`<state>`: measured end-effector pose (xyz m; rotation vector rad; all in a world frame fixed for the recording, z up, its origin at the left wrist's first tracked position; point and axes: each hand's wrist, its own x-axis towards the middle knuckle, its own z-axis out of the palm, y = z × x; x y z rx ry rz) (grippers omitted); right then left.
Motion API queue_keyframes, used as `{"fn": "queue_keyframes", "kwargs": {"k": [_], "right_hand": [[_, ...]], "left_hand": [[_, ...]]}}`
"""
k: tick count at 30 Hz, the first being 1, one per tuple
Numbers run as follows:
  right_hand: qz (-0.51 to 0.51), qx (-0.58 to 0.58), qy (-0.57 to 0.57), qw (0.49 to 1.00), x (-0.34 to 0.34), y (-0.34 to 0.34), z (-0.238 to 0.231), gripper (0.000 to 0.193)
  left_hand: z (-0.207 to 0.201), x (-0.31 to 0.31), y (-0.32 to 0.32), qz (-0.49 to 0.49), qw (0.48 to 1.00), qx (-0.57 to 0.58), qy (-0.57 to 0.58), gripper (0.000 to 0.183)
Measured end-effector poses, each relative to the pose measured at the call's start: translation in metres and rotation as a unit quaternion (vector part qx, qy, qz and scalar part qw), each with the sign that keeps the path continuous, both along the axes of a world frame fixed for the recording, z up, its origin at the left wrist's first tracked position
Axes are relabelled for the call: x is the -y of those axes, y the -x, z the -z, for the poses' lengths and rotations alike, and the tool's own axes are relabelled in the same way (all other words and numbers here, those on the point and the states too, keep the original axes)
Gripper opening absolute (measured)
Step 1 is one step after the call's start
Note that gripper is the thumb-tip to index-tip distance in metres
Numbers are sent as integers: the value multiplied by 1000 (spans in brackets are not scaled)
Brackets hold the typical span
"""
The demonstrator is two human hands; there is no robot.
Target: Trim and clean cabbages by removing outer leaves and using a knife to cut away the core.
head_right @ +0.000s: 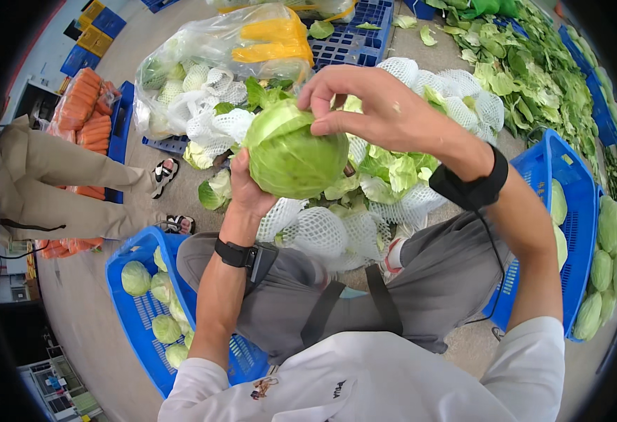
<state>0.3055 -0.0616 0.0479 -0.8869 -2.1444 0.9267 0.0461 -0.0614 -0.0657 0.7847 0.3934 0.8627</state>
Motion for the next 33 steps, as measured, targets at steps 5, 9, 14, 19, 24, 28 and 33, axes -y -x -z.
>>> {"fn": "queue_keyframes", "kwargs": {"k": [5,9,14,19,24,28,33], "right_hand": [[12,-333,38,942,4,14,34,16],[151,-439,-79,882,-3,52,38,14],[202,-494,-78,842,19,67,50,15],[269,-211,-65,938,27,37,113,9],[247,138,125,951,-6,-15,182,31],[195,-13,-8,981,-20,28,88,58],[82,132,-286,946,-27,76,18,63]], "left_hand": [[-1,2,-13,-30,990,95,102,95],[-4,-1,-21,10,979,183,88,99],[-13,-5,-20,-63,983,128,113,102],[-22,-14,2,-95,976,165,109,99],[-14,-21,1,-127,977,145,88,94],[-11,-19,4,-206,977,46,-3,85],[9,-24,2,-209,977,16,-34,75]]}}
